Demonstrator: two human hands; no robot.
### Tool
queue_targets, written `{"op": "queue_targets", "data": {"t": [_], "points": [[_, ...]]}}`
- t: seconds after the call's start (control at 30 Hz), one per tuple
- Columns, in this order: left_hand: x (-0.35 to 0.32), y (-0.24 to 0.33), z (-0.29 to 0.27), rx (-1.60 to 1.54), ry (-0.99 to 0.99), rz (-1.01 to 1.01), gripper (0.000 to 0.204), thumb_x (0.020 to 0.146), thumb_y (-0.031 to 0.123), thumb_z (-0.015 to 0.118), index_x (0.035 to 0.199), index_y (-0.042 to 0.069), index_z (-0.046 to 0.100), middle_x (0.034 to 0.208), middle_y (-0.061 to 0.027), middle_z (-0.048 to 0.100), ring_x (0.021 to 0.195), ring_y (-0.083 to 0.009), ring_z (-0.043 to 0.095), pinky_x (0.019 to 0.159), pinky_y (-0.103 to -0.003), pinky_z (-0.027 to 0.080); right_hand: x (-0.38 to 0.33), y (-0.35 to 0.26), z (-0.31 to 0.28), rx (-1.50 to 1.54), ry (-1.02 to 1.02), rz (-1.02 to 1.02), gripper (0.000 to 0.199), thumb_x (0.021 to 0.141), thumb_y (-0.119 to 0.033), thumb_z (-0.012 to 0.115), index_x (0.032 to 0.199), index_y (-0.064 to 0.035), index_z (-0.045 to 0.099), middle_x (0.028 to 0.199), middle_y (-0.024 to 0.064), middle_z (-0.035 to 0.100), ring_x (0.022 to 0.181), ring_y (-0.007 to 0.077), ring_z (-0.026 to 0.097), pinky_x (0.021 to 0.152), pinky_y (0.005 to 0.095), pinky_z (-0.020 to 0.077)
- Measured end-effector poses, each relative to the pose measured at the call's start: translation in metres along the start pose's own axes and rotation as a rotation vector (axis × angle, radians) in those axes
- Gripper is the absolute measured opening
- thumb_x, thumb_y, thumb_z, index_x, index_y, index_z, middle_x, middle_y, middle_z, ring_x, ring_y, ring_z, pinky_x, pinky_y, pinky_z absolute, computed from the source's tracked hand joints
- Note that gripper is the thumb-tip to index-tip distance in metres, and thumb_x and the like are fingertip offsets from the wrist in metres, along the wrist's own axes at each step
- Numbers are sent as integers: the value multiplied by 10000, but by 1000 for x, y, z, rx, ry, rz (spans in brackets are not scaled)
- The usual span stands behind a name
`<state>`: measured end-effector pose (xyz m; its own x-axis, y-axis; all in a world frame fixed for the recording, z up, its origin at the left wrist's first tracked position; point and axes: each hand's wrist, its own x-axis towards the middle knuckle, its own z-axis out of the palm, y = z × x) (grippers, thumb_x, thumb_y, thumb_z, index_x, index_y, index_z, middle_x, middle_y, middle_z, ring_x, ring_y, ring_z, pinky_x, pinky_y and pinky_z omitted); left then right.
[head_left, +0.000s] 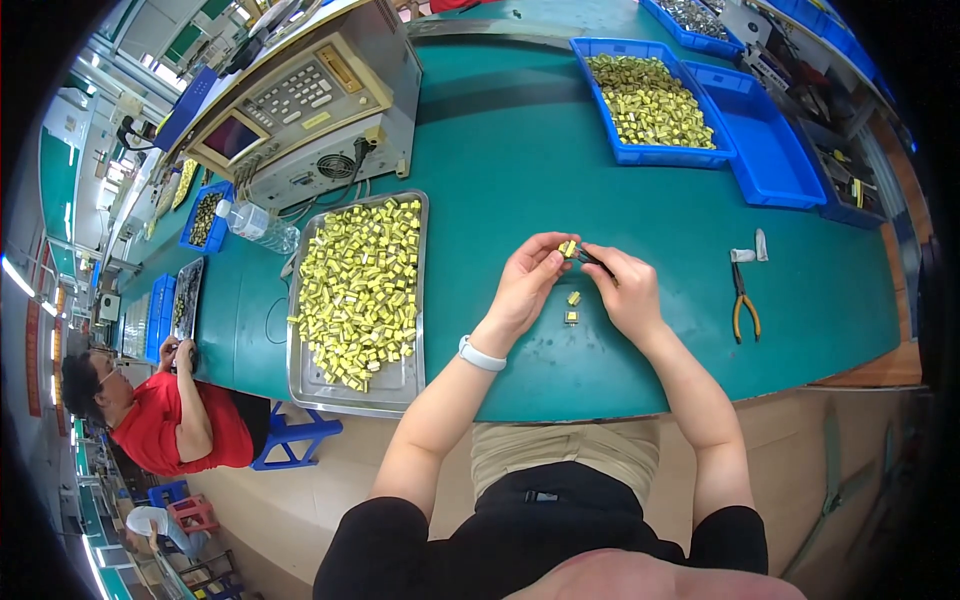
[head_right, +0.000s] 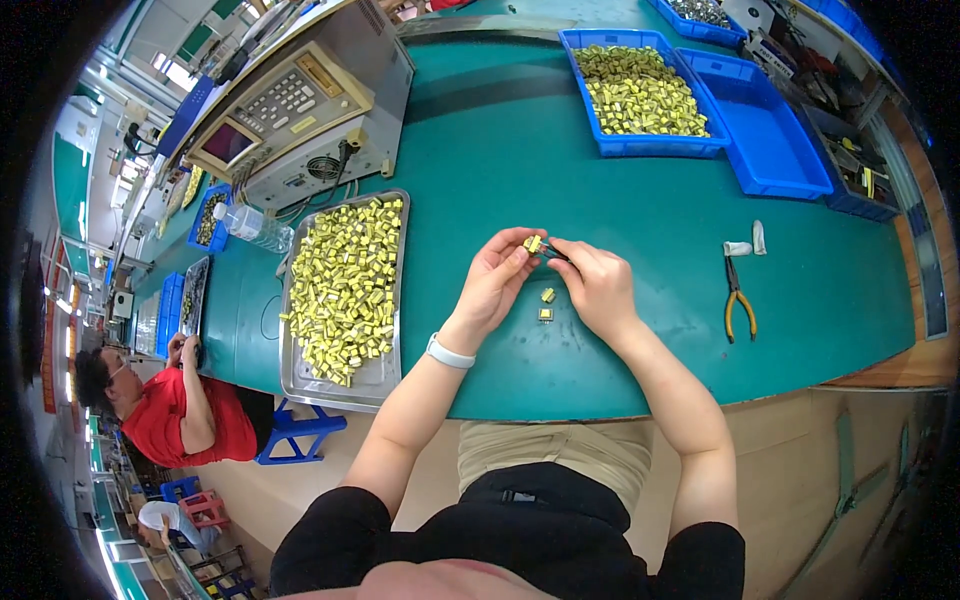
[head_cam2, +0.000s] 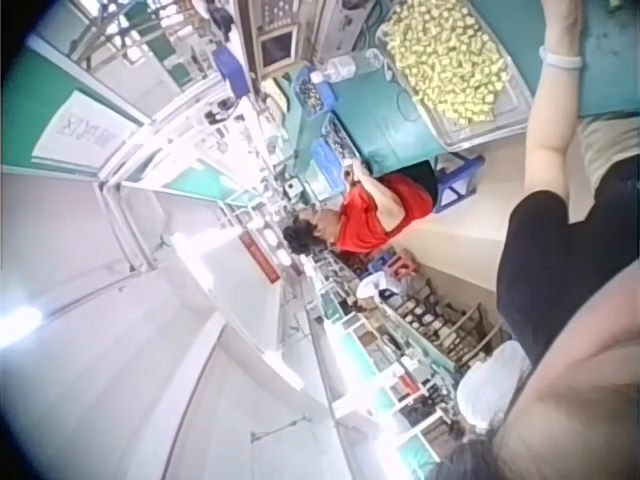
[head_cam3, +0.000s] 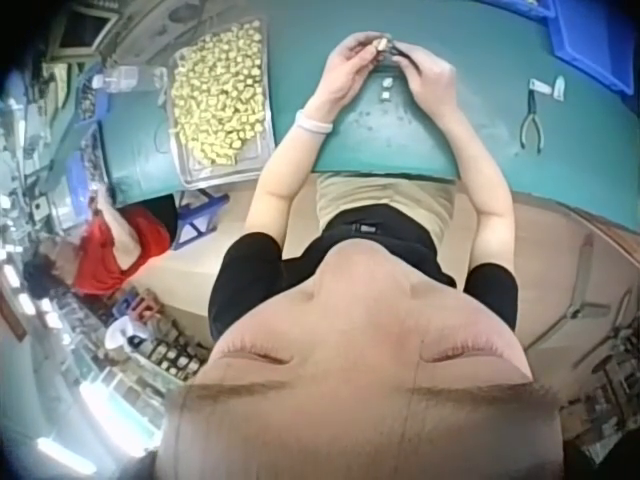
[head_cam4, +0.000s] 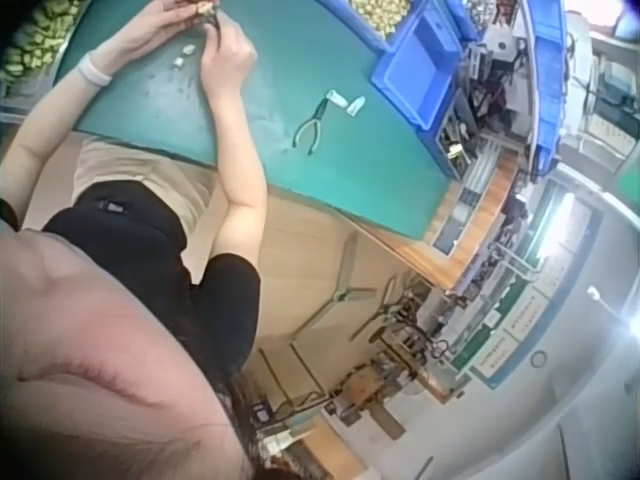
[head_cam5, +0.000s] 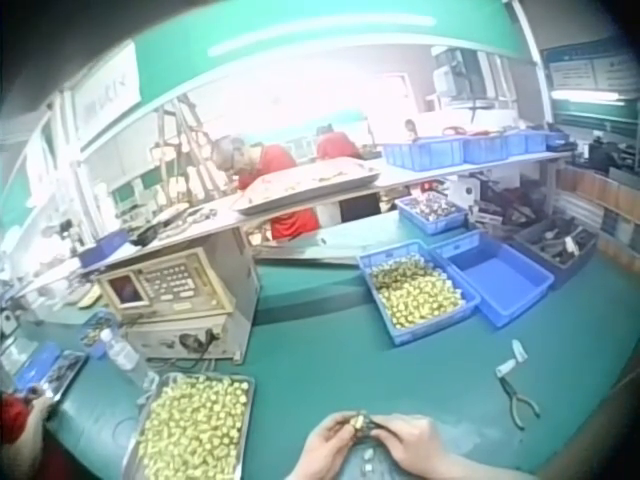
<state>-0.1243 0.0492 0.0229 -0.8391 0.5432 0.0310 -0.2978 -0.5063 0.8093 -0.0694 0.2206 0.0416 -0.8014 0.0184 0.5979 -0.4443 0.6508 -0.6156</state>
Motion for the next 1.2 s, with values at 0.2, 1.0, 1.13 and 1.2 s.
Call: {"op": "queue_targets", "data": {"t": [0.2,1.0,1.13,1.2], "points": [[0,-1,-2,-17,1,-4,300,984,114,584,1261,4,549,1269,-108,600,1094,-151,578,983,-297,462,0,0,1,-9,7,-10,194,841,-72,710,1010,15,674,913,160,707,764,317,689,662,363,536],[0,-1,1,130,108,-64,273,1053,269,435,1067,45,590,855,-20,568,764,-89,520,718,-239,447,0,-1,-1,1,-94,-29,167,859,-89,686,1002,-4,691,908,128,716,766,296,690,666,362,530],[0,-2,1,143,106,-83,277,1048,285,467,1071,33,578,839,-20,569,753,-92,520,728,-253,464,0,0,0,-44,-91,-56,155,851,-96,687,987,-20,695,877,112,712,736,292,680,652,368,521],[-1,-1,3,139,110,-86,278,1049,284,464,1068,31,577,833,-18,565,751,-91,520,730,-254,465,0,0,-1,-57,-88,-66,154,849,-98,687,984,-25,697,866,108,709,726,290,675,646,369,517]]}}
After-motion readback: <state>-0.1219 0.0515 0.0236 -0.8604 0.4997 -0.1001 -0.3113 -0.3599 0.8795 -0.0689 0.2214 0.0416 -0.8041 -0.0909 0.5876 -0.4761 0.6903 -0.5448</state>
